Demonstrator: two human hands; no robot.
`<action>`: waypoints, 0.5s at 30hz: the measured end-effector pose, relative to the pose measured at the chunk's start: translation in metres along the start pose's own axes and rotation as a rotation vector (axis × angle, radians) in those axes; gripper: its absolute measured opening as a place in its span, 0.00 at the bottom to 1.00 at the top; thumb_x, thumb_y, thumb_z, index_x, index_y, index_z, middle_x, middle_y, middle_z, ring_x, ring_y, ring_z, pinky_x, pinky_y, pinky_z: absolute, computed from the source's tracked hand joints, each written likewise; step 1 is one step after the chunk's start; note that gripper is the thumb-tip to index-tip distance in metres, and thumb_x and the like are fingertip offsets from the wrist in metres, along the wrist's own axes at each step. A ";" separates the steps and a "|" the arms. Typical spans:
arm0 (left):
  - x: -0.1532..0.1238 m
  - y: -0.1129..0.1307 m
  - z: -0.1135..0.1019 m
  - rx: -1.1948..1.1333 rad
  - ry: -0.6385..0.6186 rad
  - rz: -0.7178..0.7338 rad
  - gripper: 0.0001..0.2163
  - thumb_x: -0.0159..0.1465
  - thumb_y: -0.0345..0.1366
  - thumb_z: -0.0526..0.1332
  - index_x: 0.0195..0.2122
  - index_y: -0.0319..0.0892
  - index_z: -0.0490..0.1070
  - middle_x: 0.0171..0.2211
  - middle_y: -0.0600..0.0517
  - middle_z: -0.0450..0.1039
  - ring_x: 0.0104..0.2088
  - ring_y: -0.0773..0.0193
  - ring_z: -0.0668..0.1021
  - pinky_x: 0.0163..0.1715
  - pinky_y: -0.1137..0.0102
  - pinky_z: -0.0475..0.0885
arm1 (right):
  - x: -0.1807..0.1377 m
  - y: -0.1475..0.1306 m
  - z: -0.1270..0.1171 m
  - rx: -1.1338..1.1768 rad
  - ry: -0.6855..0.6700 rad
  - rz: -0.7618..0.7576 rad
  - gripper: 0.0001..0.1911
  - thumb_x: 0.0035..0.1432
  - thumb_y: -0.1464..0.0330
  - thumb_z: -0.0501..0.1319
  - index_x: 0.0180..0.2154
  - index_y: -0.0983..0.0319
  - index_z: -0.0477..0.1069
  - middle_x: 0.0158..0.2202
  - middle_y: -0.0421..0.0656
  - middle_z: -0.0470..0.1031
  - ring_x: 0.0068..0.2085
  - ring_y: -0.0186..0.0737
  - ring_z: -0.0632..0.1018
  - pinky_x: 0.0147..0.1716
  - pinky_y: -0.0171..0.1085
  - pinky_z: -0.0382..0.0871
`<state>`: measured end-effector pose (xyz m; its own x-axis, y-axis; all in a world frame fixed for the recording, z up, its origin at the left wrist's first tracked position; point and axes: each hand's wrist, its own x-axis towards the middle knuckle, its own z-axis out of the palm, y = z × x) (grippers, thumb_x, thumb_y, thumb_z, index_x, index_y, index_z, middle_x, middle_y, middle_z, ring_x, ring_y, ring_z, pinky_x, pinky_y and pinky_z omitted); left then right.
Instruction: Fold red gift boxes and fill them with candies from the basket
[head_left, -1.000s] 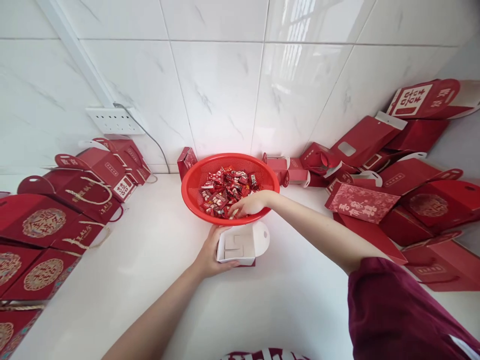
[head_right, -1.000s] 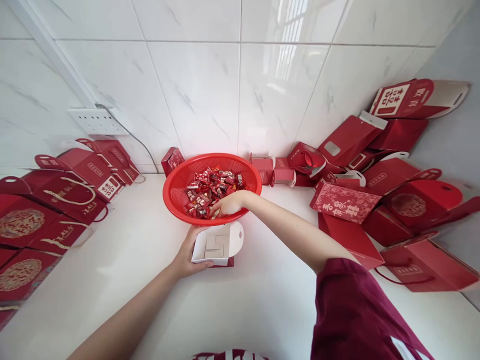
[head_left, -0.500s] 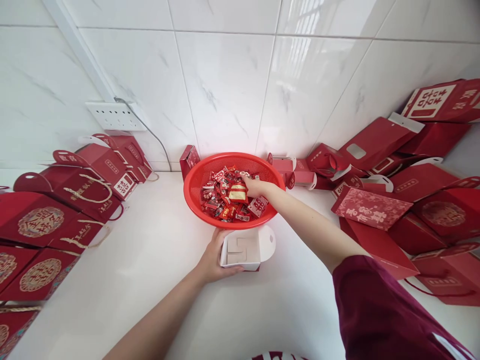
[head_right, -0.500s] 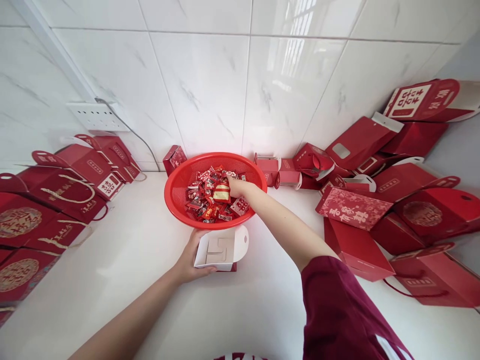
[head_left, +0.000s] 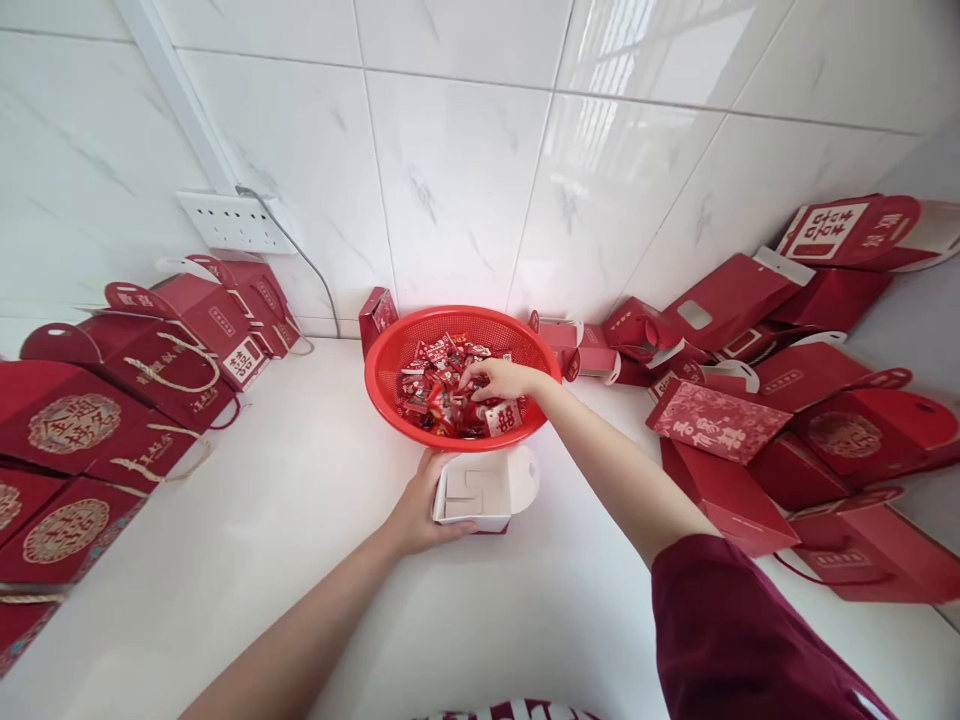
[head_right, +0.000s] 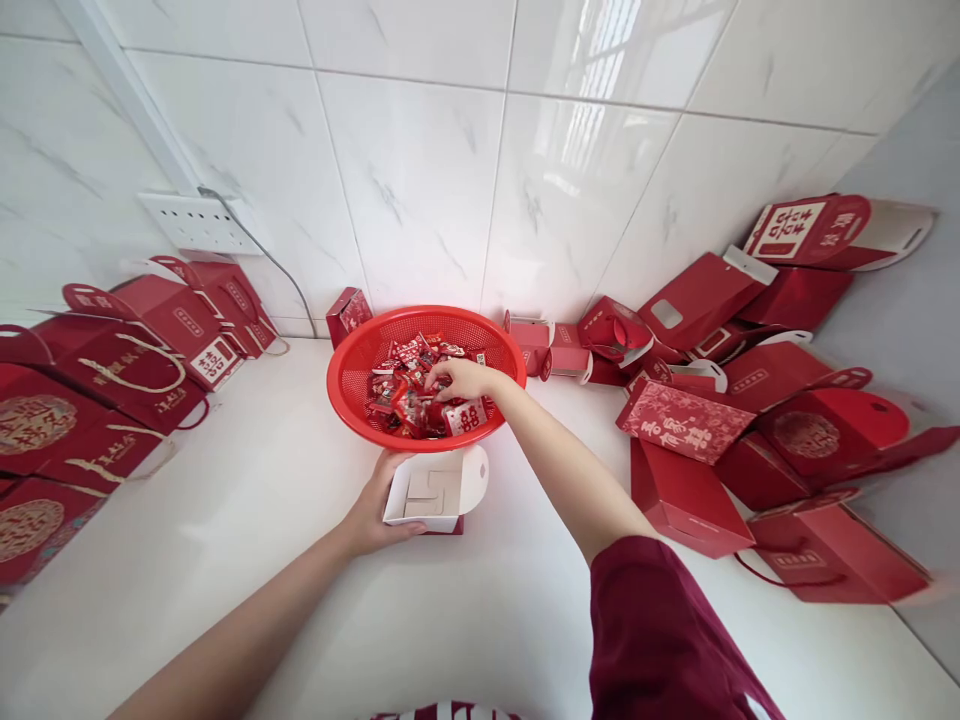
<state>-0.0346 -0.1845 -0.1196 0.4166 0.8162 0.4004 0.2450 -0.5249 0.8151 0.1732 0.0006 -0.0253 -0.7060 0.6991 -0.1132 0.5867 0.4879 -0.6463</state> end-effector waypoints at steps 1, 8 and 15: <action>0.000 0.000 0.000 -0.004 0.002 -0.005 0.42 0.53 0.50 0.72 0.65 0.48 0.55 0.61 0.41 0.57 0.62 0.40 0.64 0.61 0.47 0.62 | -0.009 -0.003 0.000 0.035 0.040 -0.033 0.16 0.57 0.69 0.65 0.49 0.61 0.75 0.52 0.43 0.77 0.51 0.42 0.78 0.54 0.40 0.70; 0.000 0.000 0.002 -0.018 0.017 0.014 0.40 0.53 0.48 0.72 0.64 0.48 0.56 0.60 0.42 0.58 0.62 0.42 0.64 0.62 0.46 0.61 | -0.051 -0.011 0.026 0.855 0.318 -0.092 0.22 0.61 0.59 0.60 0.55 0.58 0.68 0.54 0.46 0.73 0.43 0.40 0.79 0.35 0.39 0.80; -0.002 -0.001 0.005 -0.028 0.019 -0.006 0.41 0.54 0.49 0.71 0.65 0.48 0.55 0.60 0.41 0.56 0.62 0.41 0.63 0.62 0.46 0.61 | -0.045 -0.009 0.034 0.939 0.634 -0.055 0.31 0.51 0.64 0.66 0.57 0.57 0.62 0.48 0.45 0.77 0.49 0.43 0.78 0.52 0.47 0.74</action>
<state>-0.0316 -0.1867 -0.1236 0.3981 0.8239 0.4034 0.2228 -0.5134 0.8287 0.1858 -0.0533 -0.0401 -0.2365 0.9578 0.1631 -0.1570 0.1280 -0.9793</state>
